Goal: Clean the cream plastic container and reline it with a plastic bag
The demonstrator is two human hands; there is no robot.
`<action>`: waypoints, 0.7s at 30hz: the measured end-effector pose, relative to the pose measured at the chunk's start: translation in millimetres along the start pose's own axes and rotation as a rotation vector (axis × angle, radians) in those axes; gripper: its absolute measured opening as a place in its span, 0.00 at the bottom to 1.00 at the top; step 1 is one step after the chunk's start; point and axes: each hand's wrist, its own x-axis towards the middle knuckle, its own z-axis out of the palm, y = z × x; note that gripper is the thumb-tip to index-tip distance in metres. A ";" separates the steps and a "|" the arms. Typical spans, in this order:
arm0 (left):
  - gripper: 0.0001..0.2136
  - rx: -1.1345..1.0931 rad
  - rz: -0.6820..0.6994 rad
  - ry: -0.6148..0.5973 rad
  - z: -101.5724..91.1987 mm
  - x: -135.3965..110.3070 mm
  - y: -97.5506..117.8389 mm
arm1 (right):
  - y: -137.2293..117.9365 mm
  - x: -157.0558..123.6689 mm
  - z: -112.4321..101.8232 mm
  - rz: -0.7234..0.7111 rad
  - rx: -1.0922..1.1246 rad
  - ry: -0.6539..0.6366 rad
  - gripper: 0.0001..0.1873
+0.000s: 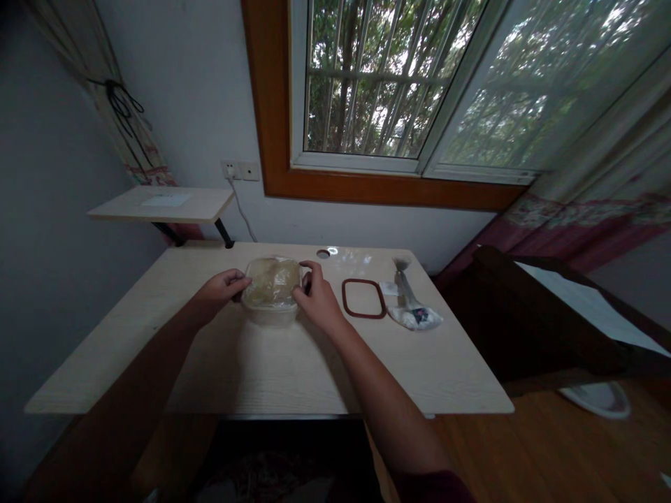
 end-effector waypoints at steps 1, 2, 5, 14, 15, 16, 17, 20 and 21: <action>0.16 -0.013 0.008 0.011 1.3 -0.2 0.4 | -1.5 -1.6 -0.9 -0.023 -0.028 0.012 0.28; 0.16 -0.026 0.016 0.020 2.8 -0.2 0.2 | -2.5 -3.4 -1.7 -0.046 -0.051 0.019 0.28; 0.15 -0.057 0.042 0.045 6.8 0.7 -3.9 | -2.2 -8.7 -3.6 -0.096 -0.109 0.027 0.28; 0.15 -0.134 0.018 0.039 17.6 -1.3 -12.1 | 7.4 -20.9 -7.4 -0.149 -0.324 0.034 0.24; 0.15 -0.142 0.019 0.035 18.6 -2.2 -11.7 | 5.6 -22.2 -8.7 -0.180 -0.389 0.082 0.23; 0.15 -0.147 0.021 0.031 19.7 -3.0 -11.2 | 2.6 -23.4 -10.1 -0.214 -0.459 0.135 0.21; 0.15 -0.148 0.022 0.024 20.7 -3.8 -10.8 | -1.5 -24.5 -11.4 -0.246 -0.526 0.178 0.19; 0.15 -0.145 0.025 -0.015 23.8 -5.4 -11.3 | -19.8 -24.4 -12.2 -0.351 -0.667 0.119 0.14; 0.16 -0.145 0.026 -0.030 24.9 -5.5 -12.3 | -27.0 -22.8 -10.6 -0.389 -0.701 0.037 0.14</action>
